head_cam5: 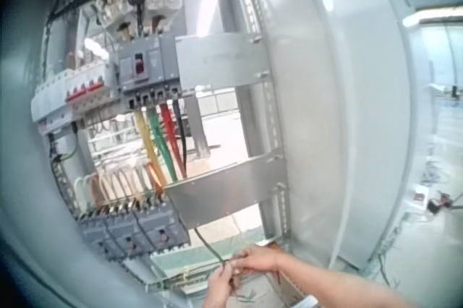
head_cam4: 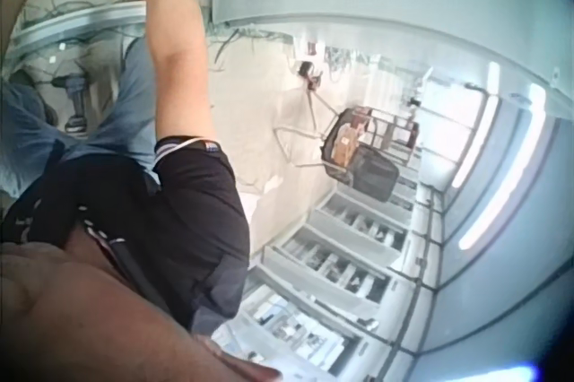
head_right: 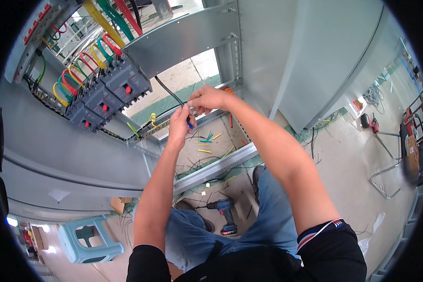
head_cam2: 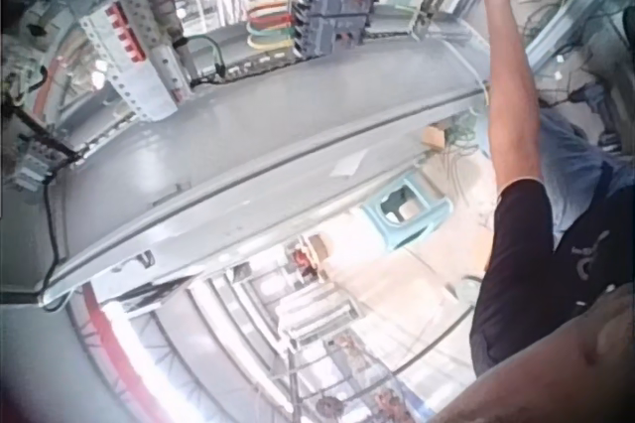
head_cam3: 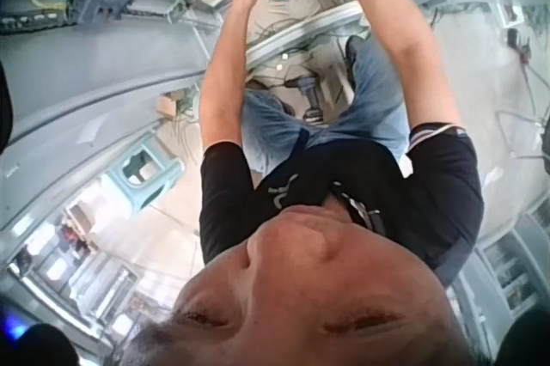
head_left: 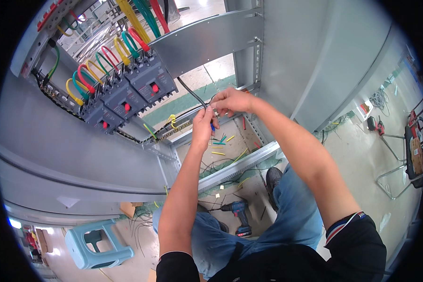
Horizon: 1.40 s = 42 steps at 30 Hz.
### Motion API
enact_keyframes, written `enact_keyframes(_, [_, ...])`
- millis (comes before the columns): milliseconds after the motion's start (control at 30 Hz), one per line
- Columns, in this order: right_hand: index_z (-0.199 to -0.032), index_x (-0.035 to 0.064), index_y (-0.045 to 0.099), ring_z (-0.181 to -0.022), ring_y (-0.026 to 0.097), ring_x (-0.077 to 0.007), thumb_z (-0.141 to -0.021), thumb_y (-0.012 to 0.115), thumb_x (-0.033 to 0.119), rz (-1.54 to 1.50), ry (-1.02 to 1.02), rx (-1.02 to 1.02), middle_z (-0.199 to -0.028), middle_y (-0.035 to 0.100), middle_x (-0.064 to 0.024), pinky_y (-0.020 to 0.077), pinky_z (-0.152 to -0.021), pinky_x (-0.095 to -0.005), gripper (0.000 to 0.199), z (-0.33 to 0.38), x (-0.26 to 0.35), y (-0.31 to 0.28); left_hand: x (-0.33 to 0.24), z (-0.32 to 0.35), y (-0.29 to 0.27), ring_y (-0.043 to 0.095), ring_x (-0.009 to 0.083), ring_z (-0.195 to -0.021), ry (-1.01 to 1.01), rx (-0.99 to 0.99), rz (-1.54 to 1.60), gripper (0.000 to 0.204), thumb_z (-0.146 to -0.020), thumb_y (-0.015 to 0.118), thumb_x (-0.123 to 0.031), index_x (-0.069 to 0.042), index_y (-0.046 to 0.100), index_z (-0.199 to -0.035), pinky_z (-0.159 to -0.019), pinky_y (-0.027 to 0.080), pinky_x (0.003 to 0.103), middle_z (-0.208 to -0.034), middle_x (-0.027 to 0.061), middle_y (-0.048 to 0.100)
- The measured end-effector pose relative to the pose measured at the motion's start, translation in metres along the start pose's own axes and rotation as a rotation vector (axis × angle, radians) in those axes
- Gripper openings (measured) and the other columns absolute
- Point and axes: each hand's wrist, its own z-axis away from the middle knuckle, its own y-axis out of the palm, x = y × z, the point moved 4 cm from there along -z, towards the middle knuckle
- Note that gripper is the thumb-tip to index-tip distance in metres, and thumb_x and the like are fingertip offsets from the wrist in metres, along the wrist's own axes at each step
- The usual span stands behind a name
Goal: The person is wiring an electrical panel, using a cordless drill to secure components and a screwdriver to tighten connections. They handle various colored wires and electrical components within the panel.
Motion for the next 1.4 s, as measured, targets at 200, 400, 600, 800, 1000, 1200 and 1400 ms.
enact_keyframes(200, [-0.136,0.0075,0.064,-0.091,0.074,-0.0166,-0.093,0.076,0.030,0.070,0.040,0.175,-0.103,0.073,-0.0070,0.0591,-0.074,-0.0327,0.050,0.034,-0.021,0.010,-0.012,-0.018,0.006,0.058,0.0124,-0.066,-0.014,0.070,0.256,0.035,-0.110,0.049,-0.042,-0.012,0.053,-0.093,-0.046,0.037,0.025,-0.072,0.0017,0.057])
enact_keyframes(400, [-0.104,0.0044,0.073,-0.089,0.075,-0.0171,-0.096,0.074,0.036,-0.167,0.095,0.158,-0.100,0.075,-0.0073,0.0587,-0.073,-0.0314,0.032,0.021,-0.060,0.050,-0.016,-0.020,0.014,0.064,0.0131,-0.076,-0.029,0.200,0.219,0.034,-0.109,0.052,-0.040,-0.009,0.061,-0.099,-0.051,0.045,0.026,-0.083,0.0050,0.064])
enact_keyframes(600, [-0.079,0.0011,0.074,-0.079,0.076,-0.0223,-0.092,0.077,0.038,0.192,0.039,-0.084,-0.073,0.072,-0.0124,0.0575,-0.069,-0.0378,0.039,0.021,-0.066,0.072,-0.041,-0.009,-0.007,0.067,0.0250,-0.079,0.261,-0.113,-0.692,0.032,-0.098,0.068,-0.032,-0.005,0.067,-0.114,-0.066,0.053,0.037,-0.087,0.0084,0.068])
enact_keyframes(800, [-0.076,0.0013,0.071,-0.078,0.066,-0.0446,-0.091,0.073,0.037,0.567,-0.250,-0.596,-0.077,0.068,-0.0220,0.0523,-0.072,-0.0527,0.039,0.009,-0.075,0.084,-0.064,0.018,0.008,0.061,0.0355,-0.112,0.775,0.043,-1.193,0.045,-0.084,0.078,-0.017,-0.012,0.065,-0.126,-0.092,0.050,0.047,-0.112,0.0111,0.067])
enact_keyframes(1000, [-0.073,0.0018,0.069,-0.076,0.065,-0.0440,-0.090,0.073,0.034,0.542,-0.225,-0.680,-0.073,0.067,-0.0214,0.0503,-0.070,-0.0543,0.036,-0.003,-0.084,0.091,-0.047,0.004,0.002,0.062,0.0337,-0.108,0.727,0.164,-1.496,0.037,-0.073,0.085,-0.017,-0.013,0.064,-0.104,-0.098,0.045,0.048,-0.099,0.0097,0.065])
enact_keyframes(1200, [-0.077,0.0015,0.069,-0.071,0.065,-0.0384,-0.089,0.075,0.033,0.325,-0.182,-0.737,-0.072,0.066,-0.0178,0.0506,-0.069,-0.0494,0.034,-0.002,-0.099,0.090,-0.036,-0.001,-0.005,0.062,0.0355,-0.101,0.779,0.107,-1.386,0.037,-0.071,0.086,-0.013,-0.009,0.060,-0.096,-0.090,0.047,0.047,-0.094,0.0116,0.065])
enact_keyframes(1400, [-0.080,0.0012,0.071,-0.067,0.065,-0.0310,-0.089,0.075,0.043,0.173,0.052,-0.596,-0.070,0.066,-0.0162,0.0507,-0.065,-0.0425,0.043,0.017,-0.185,0.129,-0.030,-0.013,-0.013,0.061,0.0362,-0.097,0.765,0.172,-1.268,0.037,-0.072,0.086,-0.008,-0.005,0.057,-0.095,-0.083,0.050,0.046,-0.093,0.0121,0.065])
